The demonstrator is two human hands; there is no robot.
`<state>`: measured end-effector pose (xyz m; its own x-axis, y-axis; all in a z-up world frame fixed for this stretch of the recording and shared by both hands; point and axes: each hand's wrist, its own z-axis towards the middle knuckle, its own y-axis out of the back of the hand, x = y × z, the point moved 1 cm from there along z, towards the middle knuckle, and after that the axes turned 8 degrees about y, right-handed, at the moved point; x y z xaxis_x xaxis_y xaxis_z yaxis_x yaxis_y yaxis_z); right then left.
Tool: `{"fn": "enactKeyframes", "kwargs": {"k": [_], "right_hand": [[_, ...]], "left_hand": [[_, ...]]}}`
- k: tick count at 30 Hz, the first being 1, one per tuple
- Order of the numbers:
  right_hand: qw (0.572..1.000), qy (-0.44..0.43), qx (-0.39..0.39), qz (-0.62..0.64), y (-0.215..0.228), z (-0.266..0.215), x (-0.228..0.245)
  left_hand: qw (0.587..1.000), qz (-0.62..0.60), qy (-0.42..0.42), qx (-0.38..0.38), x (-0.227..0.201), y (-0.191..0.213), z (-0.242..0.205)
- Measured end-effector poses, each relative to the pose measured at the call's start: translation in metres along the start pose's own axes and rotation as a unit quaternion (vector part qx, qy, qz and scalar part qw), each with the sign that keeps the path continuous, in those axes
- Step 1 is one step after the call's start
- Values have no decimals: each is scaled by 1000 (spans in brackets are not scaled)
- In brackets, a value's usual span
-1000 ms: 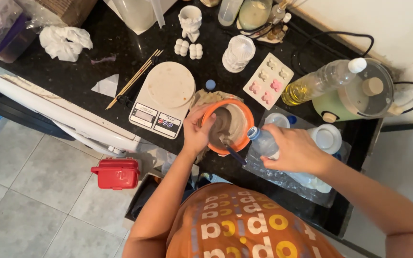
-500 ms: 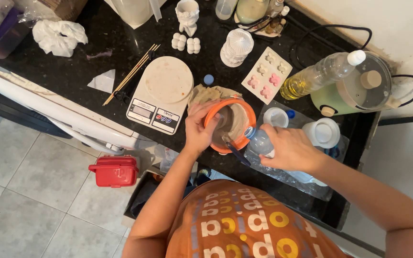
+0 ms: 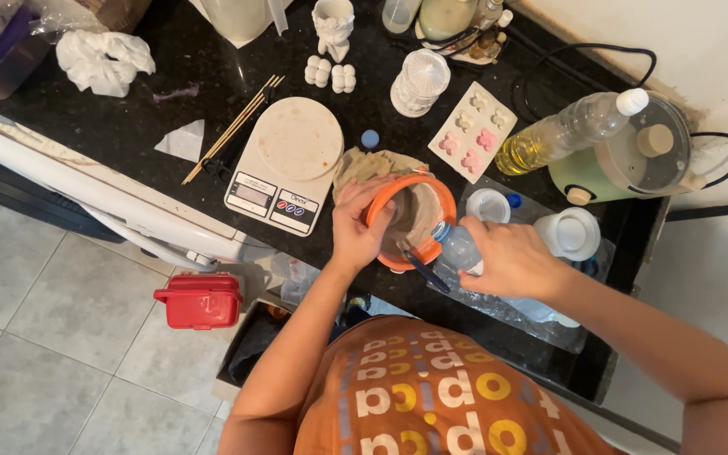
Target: Mixing a powdered substance with liquid in a bowl using a spoon to create a paste
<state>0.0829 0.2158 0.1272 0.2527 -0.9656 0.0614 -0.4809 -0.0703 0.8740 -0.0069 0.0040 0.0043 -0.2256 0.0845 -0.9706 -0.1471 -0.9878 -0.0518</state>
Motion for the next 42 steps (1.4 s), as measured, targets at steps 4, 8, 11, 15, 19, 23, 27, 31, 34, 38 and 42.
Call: {"fn": "enactKeyframes", "kwargs": {"k": [4,8,11,15,19,23,27,31,34,38,42], "right_hand": [[1000,0,22,4,2,2,2],[1000,1,19,-3,5,4,6],[1000,3,22,-8,6,5,8],[1000,1,30,0,8,7,9],[1000,7,24,-7,5,7,8],[1000,11,22,-10,7,7,9],[999,13,-27,21,-2,6,1],[967,66,-224,105,-20,-3,-14],[926,88,-340,140,-25,-6,-28],[883,77,-414,205,8,7,-46],[771,104,-602,181,33,60,-68]], "left_hand": [[1000,2,0,-3,-3,2,-1],[1000,4,1,-6,-5,3,-1],[1000,3,2,-1,-3,4,-3],[1000,1,3,0,-5,5,-3],[1000,-1,3,0,-5,4,-2],[1000,0,7,0,-10,6,-2],[1000,-8,7,-1,-1,6,-1],[1000,-20,10,-14,13,7,2],[999,-34,15,-16,7,10,5],[999,-36,16,-12,1,12,7],[999,-38,21,-22,10,10,8]]}}
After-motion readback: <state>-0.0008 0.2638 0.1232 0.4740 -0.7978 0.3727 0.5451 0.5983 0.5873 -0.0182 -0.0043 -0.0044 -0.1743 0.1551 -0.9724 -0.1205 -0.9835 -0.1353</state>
